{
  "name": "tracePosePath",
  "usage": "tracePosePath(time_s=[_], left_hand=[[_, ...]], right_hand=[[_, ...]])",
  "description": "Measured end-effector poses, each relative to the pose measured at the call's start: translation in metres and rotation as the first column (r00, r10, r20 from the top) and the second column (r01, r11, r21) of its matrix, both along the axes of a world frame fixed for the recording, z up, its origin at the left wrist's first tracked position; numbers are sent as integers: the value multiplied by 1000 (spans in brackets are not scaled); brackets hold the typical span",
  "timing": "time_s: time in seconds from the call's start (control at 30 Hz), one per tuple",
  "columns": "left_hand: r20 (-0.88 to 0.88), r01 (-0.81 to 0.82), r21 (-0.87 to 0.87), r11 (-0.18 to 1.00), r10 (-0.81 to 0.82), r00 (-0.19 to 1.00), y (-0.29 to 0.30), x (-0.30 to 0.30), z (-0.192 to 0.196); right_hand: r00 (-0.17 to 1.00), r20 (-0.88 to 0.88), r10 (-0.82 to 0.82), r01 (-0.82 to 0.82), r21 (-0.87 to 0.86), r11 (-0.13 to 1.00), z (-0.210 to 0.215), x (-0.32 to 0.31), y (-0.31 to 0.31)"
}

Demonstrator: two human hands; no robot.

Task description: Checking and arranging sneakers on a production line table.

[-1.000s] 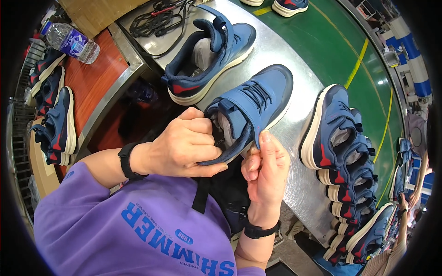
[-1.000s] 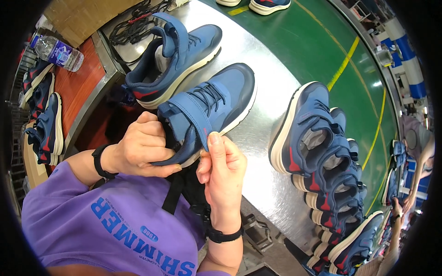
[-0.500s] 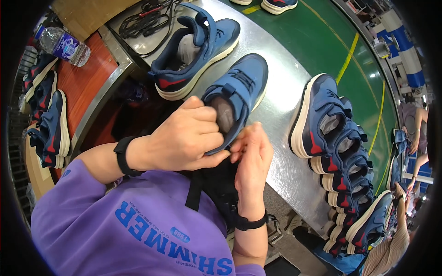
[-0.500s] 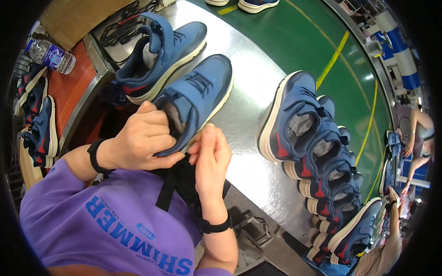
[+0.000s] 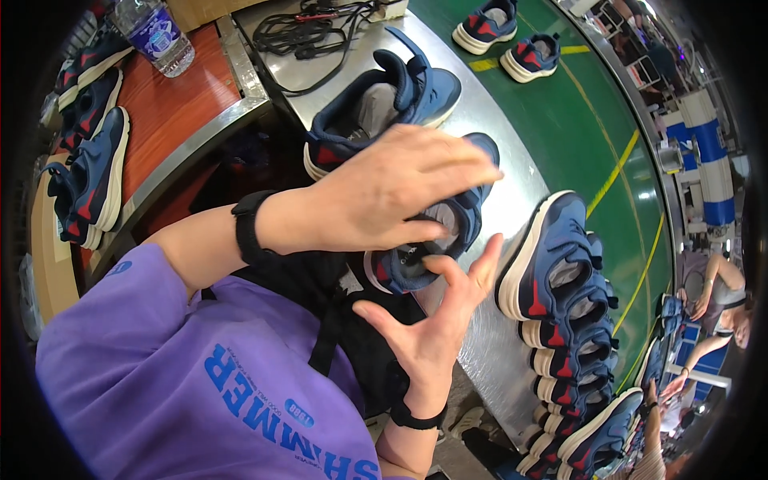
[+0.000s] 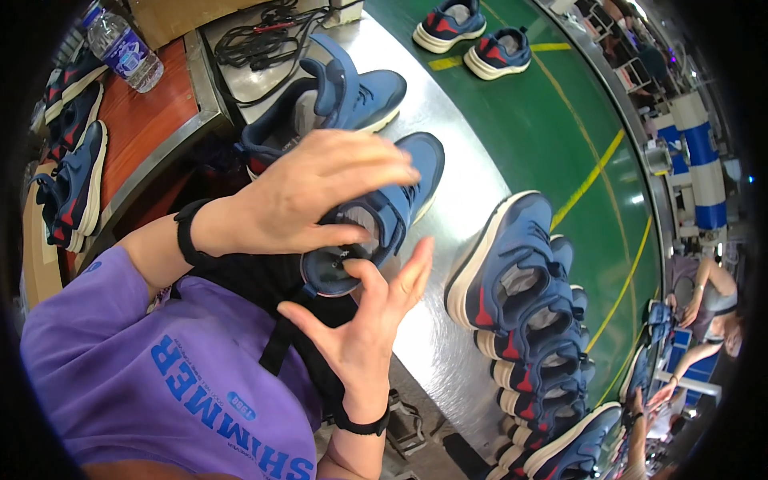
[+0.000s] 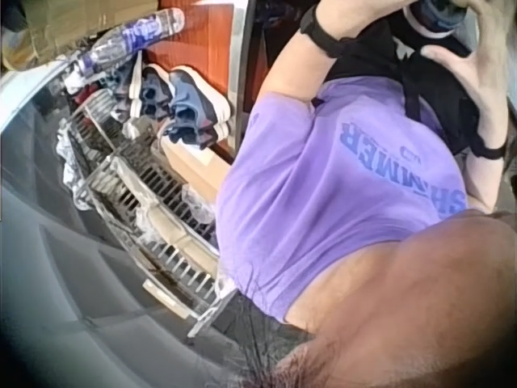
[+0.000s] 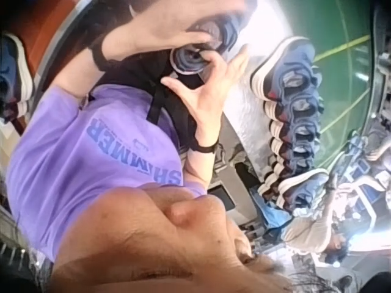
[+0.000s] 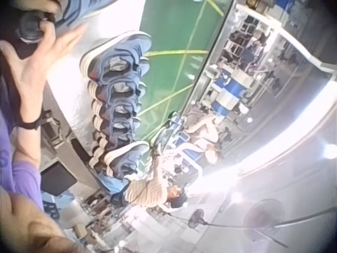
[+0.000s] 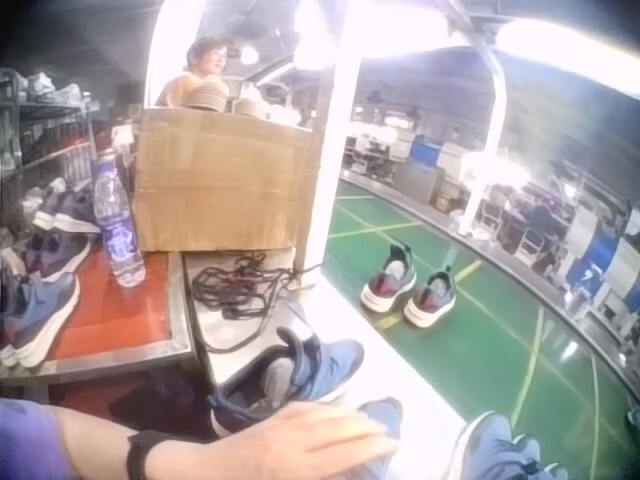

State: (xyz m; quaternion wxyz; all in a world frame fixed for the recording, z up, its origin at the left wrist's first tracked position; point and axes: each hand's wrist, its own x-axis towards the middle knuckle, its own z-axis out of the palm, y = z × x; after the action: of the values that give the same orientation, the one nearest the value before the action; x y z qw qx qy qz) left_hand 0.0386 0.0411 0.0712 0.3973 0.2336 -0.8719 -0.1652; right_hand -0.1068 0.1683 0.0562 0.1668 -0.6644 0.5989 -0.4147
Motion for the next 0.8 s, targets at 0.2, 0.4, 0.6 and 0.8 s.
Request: tracePosePath(time_s=[0.2,0.4,0.6,0.8], left_hand=[[39,19,63,998,-21,999,-1,-13,2],[-28,-83,6,997,83,996,4,-3,1],[109,-354,-217,910,383,917,17,70,19],[50,-170,115,979,165,985,-9,97,-10]], right_hand=[[995,-84,-55,57,20,998,-6,6,-4],[985,-99,-140,140,-8,990,-4,16,-13],[936,-237,-260,262,-27,965,6,-22,-21],[862,-331,-384,337,-194,921,29,-9,-22]])
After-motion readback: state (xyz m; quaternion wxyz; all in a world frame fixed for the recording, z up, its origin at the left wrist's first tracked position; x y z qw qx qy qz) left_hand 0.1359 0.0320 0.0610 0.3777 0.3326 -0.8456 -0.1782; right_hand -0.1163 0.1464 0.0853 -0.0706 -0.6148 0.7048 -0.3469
